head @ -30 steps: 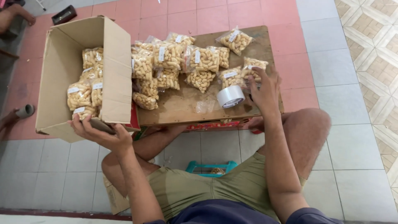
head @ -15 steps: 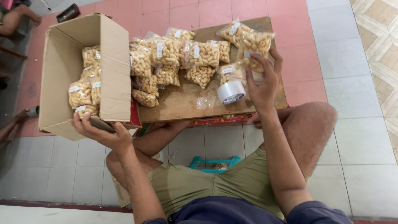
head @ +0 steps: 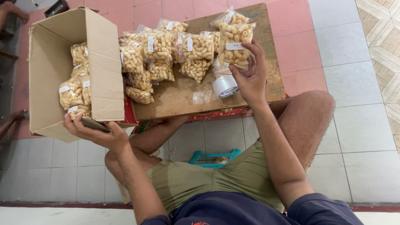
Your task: Packing small plastic bags of snacks into a cardboard box.
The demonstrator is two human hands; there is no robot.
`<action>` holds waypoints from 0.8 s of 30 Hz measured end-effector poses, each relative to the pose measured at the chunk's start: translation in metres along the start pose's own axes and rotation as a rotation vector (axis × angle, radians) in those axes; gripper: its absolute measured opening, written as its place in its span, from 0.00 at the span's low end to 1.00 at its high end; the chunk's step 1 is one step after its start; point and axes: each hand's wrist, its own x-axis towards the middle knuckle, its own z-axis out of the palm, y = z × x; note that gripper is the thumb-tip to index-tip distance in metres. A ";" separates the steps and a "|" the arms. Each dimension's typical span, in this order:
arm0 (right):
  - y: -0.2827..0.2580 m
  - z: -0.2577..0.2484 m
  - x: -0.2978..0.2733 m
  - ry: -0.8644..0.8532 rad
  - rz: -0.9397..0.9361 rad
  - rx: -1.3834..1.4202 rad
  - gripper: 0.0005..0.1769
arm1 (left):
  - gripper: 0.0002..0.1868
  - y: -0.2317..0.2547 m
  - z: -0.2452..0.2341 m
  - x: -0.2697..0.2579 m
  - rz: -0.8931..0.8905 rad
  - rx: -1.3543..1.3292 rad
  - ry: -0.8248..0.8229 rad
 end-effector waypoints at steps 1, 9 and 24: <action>0.001 0.000 0.000 0.001 -0.002 0.008 0.30 | 0.35 0.000 0.000 0.000 -0.005 0.003 0.006; 0.002 -0.001 0.000 -0.005 -0.037 0.074 0.36 | 0.36 -0.004 0.002 -0.002 -0.005 0.007 0.015; -0.014 0.010 -0.004 -0.085 0.115 0.274 0.39 | 0.30 0.044 -0.009 0.010 -0.099 -0.014 0.083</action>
